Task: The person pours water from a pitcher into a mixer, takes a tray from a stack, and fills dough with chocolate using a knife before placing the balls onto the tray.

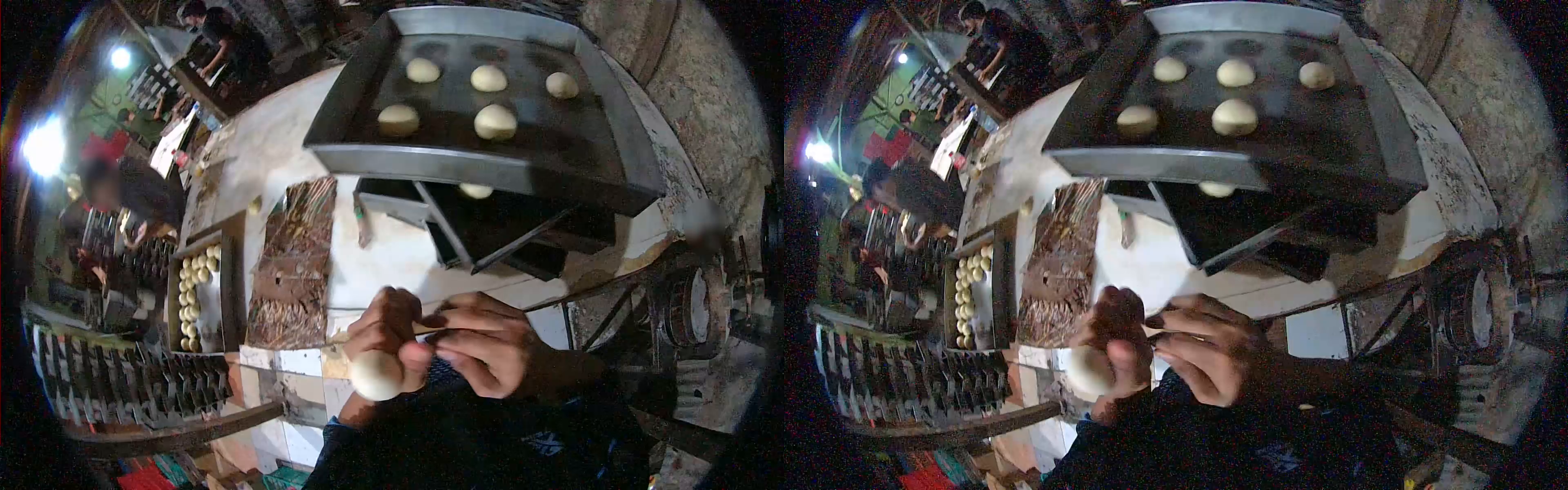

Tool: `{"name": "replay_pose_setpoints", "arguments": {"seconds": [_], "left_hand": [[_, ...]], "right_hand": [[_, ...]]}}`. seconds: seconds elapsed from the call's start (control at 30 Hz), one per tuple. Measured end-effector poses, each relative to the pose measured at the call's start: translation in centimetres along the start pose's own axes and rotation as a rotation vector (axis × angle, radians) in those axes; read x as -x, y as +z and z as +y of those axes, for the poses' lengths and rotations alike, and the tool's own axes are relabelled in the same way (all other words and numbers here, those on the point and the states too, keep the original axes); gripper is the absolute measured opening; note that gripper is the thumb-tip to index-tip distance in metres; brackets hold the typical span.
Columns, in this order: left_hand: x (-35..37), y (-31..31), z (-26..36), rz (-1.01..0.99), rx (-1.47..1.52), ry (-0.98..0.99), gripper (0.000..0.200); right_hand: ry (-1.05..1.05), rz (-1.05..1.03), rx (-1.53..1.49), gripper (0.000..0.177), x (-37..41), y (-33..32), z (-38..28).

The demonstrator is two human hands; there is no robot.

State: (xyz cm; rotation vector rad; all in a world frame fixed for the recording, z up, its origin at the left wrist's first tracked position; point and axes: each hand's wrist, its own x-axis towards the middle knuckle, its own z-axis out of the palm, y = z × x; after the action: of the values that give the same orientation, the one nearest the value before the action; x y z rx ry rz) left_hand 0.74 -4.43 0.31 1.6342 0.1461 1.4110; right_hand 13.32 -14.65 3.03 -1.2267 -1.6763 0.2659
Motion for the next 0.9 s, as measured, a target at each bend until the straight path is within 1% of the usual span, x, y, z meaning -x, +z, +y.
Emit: {"name": "replay_pose_setpoints", "arguments": {"seconds": [0.03, 0.07, 0.1, 0.13, 0.2, 0.23, 0.27, 0.33, 0.4, 0.47, 0.5, 0.53, 0.6, 0.63, 0.67, 0.7, 0.73, 0.77, 0.8, 0.83, 0.9], "left_hand": [[-1.1, 0.5, 0.8, -0.112, -0.163, -0.054, 0.022], [-2.1, 1.1, 1.6, -0.233, -0.330, -0.090, 0.018], [-2.9, 1.2, 0.2, -0.494, -0.208, 0.049, 0.012], [-3.3, 2.7, 0.1, -0.543, -0.162, 0.103, 0.010], [-3.9, 6.0, 0.2, -0.585, -0.010, 0.089, 0.010], [-4.0, 7.0, 0.2, -0.623, 0.060, 0.050, 0.012], [-4.2, 8.0, 0.1, -0.665, 0.128, 0.012, 0.015], [-4.4, 9.0, 0.2, -0.730, 0.271, -0.097, 0.021], [-5.2, 8.9, 0.5, -0.758, 0.355, -0.218, 0.028], [-6.2, 8.2, 0.8, -0.749, 0.283, -0.287, 0.035], [-6.7, 7.8, 1.3, -0.794, 0.159, -0.348, 0.035], [-6.3, 7.3, 0.7, -0.728, 0.234, -0.261, 0.036], [-6.3, 5.8, 1.1, -0.734, 0.272, -0.283, 0.036], [-6.6, 4.7, 1.3, -0.744, 0.302, -0.292, 0.036], [-7.1, 3.5, 1.3, -0.743, 0.301, -0.186, 0.034], [-7.4, 2.3, 1.1, -0.727, 0.295, -0.183, 0.034], [-7.4, 0.9, 0.7, -0.698, 0.372, -0.118, 0.033], [-7.3, -0.8, 0.4, -0.660, 0.442, -0.055, 0.031], [-6.6, -3.0, 0.2, -0.689, 0.418, -0.126, 0.029], [-6.3, -4.9, -0.2, -0.645, 0.382, -0.139, 0.029], [-5.7, -9.9, -1.3, -0.930, 0.224, -0.312, 0.030]], "right_hand": [[0.009, 0.102, 0.086, 0.016, 0.0, -1.3, -0.9], [-0.010, 0.202, 0.172, 0.021, 0.1, -2.6, -2.1], [-0.011, 0.210, 0.187, 0.021, -0.3, -3.8, -3.0], [-0.170, 0.127, 0.325, 0.024, -0.6, -4.8, -3.9], [-0.380, -0.028, 0.522, 0.030, -1.4, -5.8, -4.1], [-0.374, -0.034, 0.535, 0.030, -1.6, -6.6, -4.1], [-0.439, -0.121, 0.738, 0.028, -1.7, -7.6, -4.2], [-0.378, -0.267, 0.716, 0.023, -1.6, -10.0, -4.0], [-0.179, -0.065, 0.316, 0.021, -1.5, -11.7, -2.6], [-0.021, 0.007, 0.362, 0.024, -3.2, -15.2, -2.1], [0.106, 0.144, 0.378, 0.021, -4.1, -16.5, -1.1], [0.221, 0.209, 0.435, 0.025, -6.0, -17.6, -0.4], [0.396, 0.008, 0.526, 0.038, -8.0, -20.6, 3.5], [0.399, 0.000, 0.525, 0.038, -7.1, -21.0, 4.9], [0.383, -0.293, 0.606, 0.046, -6.3, -21.6, 6.5], [0.354, -0.592, 0.681, 0.057, -6.2, -21.9, 7.4], [0.564, -0.696, 0.632, 0.067, -7.2, -21.8, 6.8], [0.540, -0.724, 0.628, 0.067, -7.8, -21.7, 6.2], [0.624, -0.675, 0.615, 0.068, -8.2, -21.5, 5.8], [0.699, -0.630, 0.593, 0.068, -8.7, -21.2, 5.5], [0.623, -0.226, 0.505, 0.066, -8.8, -20.0, 5.4]]}}
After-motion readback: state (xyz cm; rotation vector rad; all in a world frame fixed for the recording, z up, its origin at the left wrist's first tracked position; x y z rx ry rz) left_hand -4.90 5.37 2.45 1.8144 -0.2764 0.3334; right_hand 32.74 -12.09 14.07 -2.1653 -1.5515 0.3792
